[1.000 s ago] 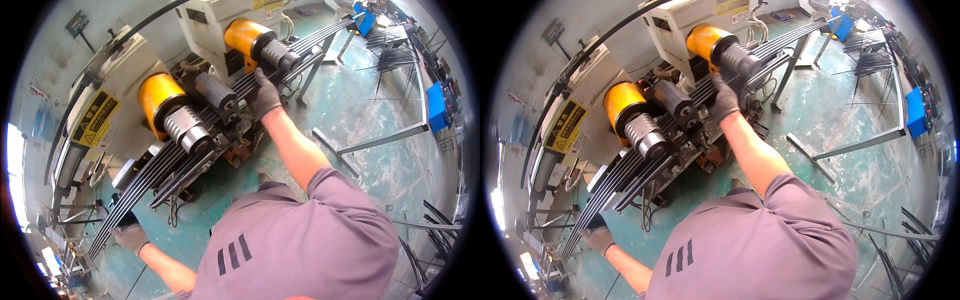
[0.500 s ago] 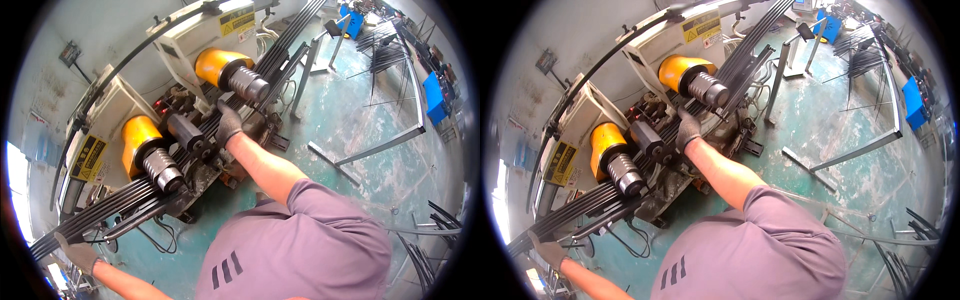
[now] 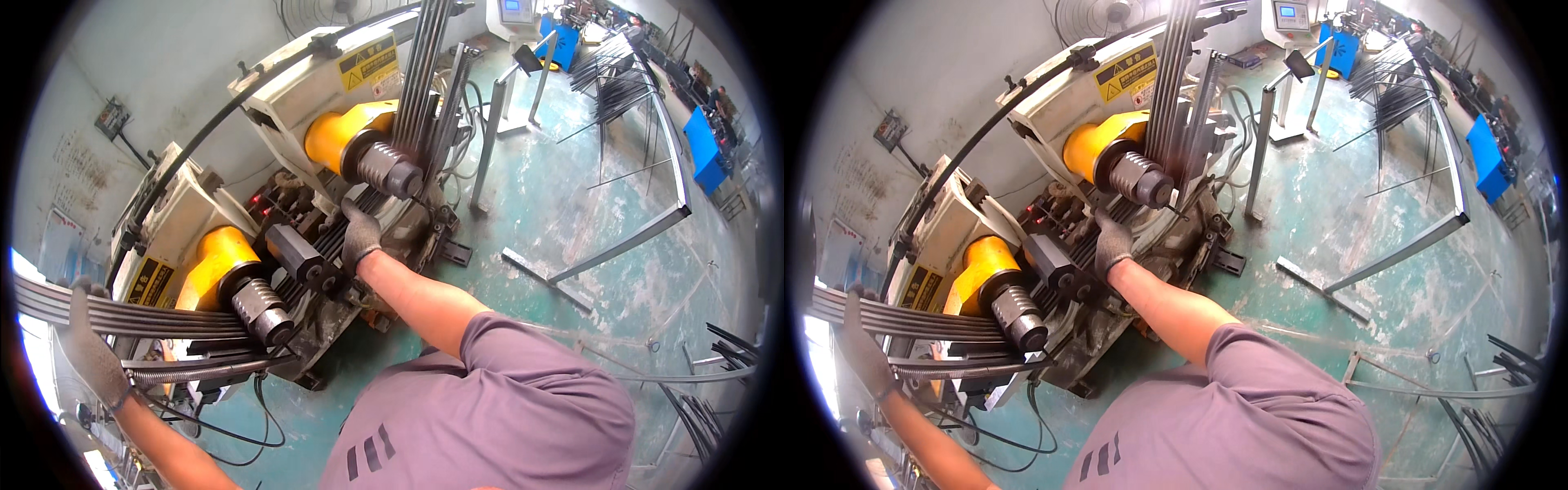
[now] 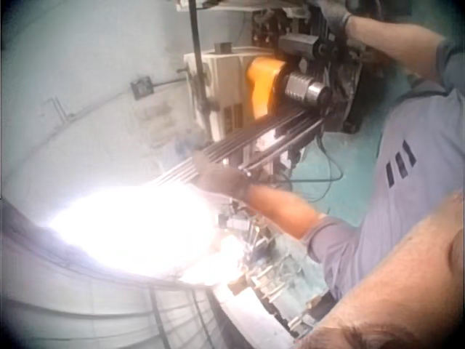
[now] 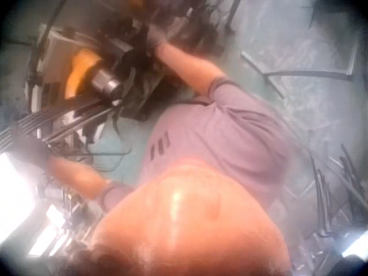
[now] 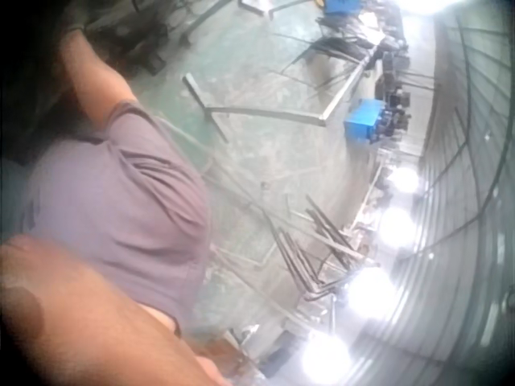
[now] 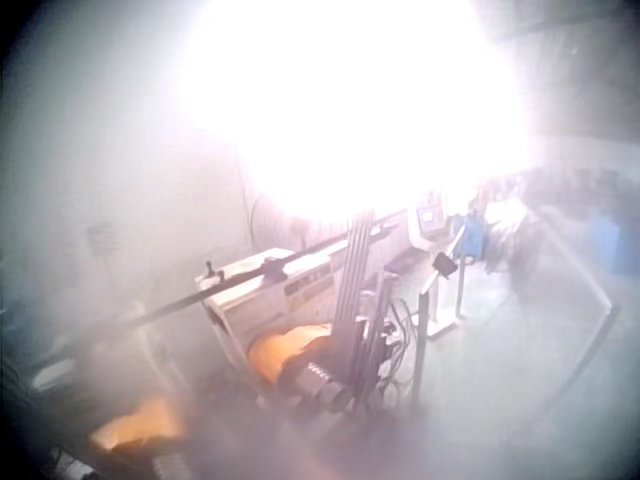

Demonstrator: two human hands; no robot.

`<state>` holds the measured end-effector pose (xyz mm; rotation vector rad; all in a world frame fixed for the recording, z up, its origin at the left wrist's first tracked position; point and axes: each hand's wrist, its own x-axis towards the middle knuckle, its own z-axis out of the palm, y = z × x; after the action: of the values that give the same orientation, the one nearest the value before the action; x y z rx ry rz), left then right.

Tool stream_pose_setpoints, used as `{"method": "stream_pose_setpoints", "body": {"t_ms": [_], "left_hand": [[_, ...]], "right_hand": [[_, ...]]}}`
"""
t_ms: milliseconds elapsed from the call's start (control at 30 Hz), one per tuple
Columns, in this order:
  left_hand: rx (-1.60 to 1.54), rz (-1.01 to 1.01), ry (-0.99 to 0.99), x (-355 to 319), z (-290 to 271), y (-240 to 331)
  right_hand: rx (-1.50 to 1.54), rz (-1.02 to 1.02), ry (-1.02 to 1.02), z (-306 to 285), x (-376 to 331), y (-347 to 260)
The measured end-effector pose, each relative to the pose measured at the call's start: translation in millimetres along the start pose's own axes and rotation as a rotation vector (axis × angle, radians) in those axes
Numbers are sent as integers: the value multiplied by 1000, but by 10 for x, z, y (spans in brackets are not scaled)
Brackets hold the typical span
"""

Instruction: The person repeatedly picks up bundles of long metal rods from a floor pile and feeds them into a yellow industrial bending machine. They align the rods in the machine's clamps, operate the bending mechanism, and then remove the bent rods to place them on a nearby rack.

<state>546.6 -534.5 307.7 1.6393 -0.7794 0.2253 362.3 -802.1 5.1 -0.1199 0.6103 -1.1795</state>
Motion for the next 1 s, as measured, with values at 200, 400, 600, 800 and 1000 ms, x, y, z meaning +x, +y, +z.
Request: {"method": "stream_pose_setpoints", "body": {"t_ms": [200, 400, 600, 800, 1000], "left_hand": [[327, 234, -268, -4, 514, 532], [434, 173, -180, -32, 468, 435], [346, 173, -204, -8, 475, 435], [375, 176, -218, 72, 444, 439], [402, 405, -235, 188, 438, 496]], "right_hand": [[-23, -16, -7, -56, 108, 114], [-2, -13, -76, 131, -214, -5], [38, 47, -55, 125, -209, -79], [35, 11, -92, 105, -159, -35], [37, 35, -86, 92, -173, -63]]}}
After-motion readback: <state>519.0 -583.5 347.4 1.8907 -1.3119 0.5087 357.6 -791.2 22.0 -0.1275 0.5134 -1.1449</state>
